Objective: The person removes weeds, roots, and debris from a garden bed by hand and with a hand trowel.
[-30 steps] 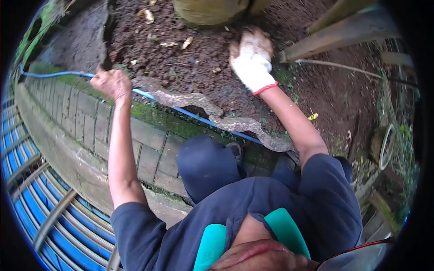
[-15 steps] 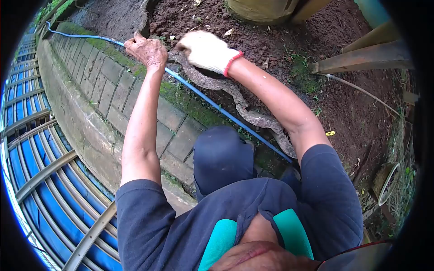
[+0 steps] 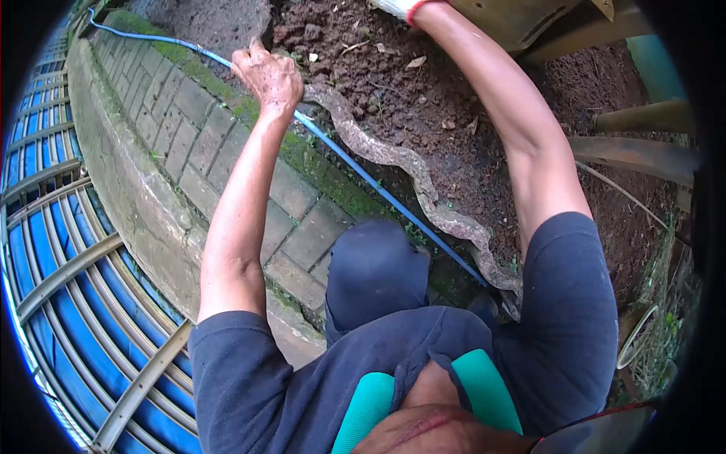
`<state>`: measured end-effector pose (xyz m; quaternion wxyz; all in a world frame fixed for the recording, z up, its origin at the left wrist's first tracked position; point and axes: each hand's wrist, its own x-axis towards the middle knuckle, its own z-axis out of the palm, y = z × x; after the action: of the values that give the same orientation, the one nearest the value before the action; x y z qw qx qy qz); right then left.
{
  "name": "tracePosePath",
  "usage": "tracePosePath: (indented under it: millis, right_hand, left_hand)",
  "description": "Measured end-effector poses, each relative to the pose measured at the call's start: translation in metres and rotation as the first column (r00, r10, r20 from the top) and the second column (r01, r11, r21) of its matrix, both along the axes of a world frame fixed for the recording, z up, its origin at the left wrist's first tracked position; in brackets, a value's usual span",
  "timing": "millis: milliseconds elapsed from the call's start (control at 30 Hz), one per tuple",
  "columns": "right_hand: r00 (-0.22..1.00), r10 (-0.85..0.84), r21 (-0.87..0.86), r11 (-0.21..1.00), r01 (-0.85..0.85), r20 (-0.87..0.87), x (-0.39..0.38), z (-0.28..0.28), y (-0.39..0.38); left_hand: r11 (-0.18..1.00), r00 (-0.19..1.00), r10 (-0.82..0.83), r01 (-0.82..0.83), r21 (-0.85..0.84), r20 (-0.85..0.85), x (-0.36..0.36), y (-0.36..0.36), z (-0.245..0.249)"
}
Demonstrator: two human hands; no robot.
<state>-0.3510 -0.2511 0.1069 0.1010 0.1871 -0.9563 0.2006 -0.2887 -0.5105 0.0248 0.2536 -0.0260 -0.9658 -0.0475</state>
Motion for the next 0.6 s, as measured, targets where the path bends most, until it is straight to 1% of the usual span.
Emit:
tracePosePath:
  millis: [67, 100, 133, 167, 200, 233, 267, 300, 333, 367, 400, 433, 467, 500, 533, 567, 600]
  right_hand:
    - [0.992, 0.035, -0.158, 0.986, -0.054, -0.122, 0.053, 0.012, 0.003]
    - [1.0, 0.027, -0.173, 0.985, -0.026, 0.005, 0.089, 0.023, 0.006]
    - [0.991, 0.014, -0.186, 0.982, 0.011, 0.132, 0.117, 0.03, 0.013]
    - [0.989, -0.048, -0.001, 0.999, 0.049, 0.142, 0.125, -0.012, 0.023]
    - [0.985, -0.12, 0.186, 0.978, 0.095, 0.128, 0.14, -0.032, 0.026]
    - [0.992, -0.092, 0.206, 0.976, 0.072, 0.085, 0.153, -0.048, 0.031]
    - [0.997, -0.071, 0.228, 0.972, 0.06, 0.042, 0.164, -0.062, 0.037]
    - [0.993, 0.011, -0.005, 1.0, -0.011, -0.114, 0.171, -0.072, 0.04]
    - [0.974, -0.031, -0.15, 0.989, -0.003, -0.224, 0.174, -0.082, 0.037]
    - [0.965, -0.051, -0.12, 0.993, 0.021, -0.255, 0.18, -0.072, 0.029]
    - [0.967, -0.077, -0.164, 0.986, 0.038, -0.242, 0.191, -0.059, 0.018]
    - [0.984, -0.032, -0.069, 0.997, 0.02, -0.174, 0.2, -0.049, 0.009]
    - [0.986, 0.058, -0.134, 0.988, -0.079, -0.153, 0.21, -0.042, 0.005]
    - [0.996, 0.067, -0.137, 0.988, -0.075, -0.061, 0.219, -0.033, 0.002]
    - [0.999, 0.044, -0.297, 0.954, -0.04, 0.006, 0.214, -0.055, 0.003]
    - [0.981, 0.038, -0.219, 0.976, 0.004, 0.189, 0.211, -0.06, 0.014]
    - [0.984, 0.034, -0.165, 0.986, -0.004, 0.178, 0.218, -0.047, 0.029]
  left_hand:
    - [1.0, 0.998, 0.024, -0.025, 0.018, 0.066, 0.007, 0.008, 0.004]
    - [0.999, 0.994, 0.036, -0.038, 0.025, 0.099, 0.011, 0.011, 0.006]
    - [0.999, 0.996, 0.043, -0.043, -0.013, 0.075, 0.004, 0.003, -0.008]
    - [0.997, 0.999, 0.042, -0.04, -0.068, 0.027, 0.002, -0.001, -0.014]
    - [0.992, 0.999, 0.033, -0.036, -0.125, -0.024, 0.0, -0.004, -0.018]
    - [0.983, 0.997, 0.009, -0.023, -0.184, -0.073, 0.001, -0.003, -0.019]
    - [0.972, 0.981, 0.067, -0.023, -0.235, 0.181, 0.003, 0.003, -0.006]
    - [0.979, 0.998, 0.016, -0.027, -0.202, -0.057, 0.01, 0.007, 0.002]
    - [0.986, 0.956, -0.03, -0.019, -0.164, -0.291, 0.016, 0.012, 0.011]
    - [0.991, 0.979, -0.04, 0.014, -0.132, -0.2, 0.01, 0.003, 0.007]
    - [0.974, 0.95, -0.215, 0.192, -0.119, -0.228, -0.004, -0.021, -0.013]
    - [0.932, 0.899, -0.314, 0.354, 0.083, -0.306, 0.0, -0.019, -0.006]
    - [0.86, 0.956, -0.207, 0.28, 0.426, -0.21, -0.028, -0.046, -0.054]
    - [0.95, 0.97, -0.203, 0.228, 0.213, -0.133, -0.052, -0.072, -0.081]
    - [0.982, 0.979, -0.188, 0.186, -0.033, -0.082, -0.074, -0.095, -0.106]
    - [0.951, 0.982, -0.181, 0.16, -0.265, -0.056, -0.09, -0.112, -0.124]
    - [0.878, 0.976, -0.173, 0.092, -0.47, -0.134, -0.066, -0.083, -0.086]
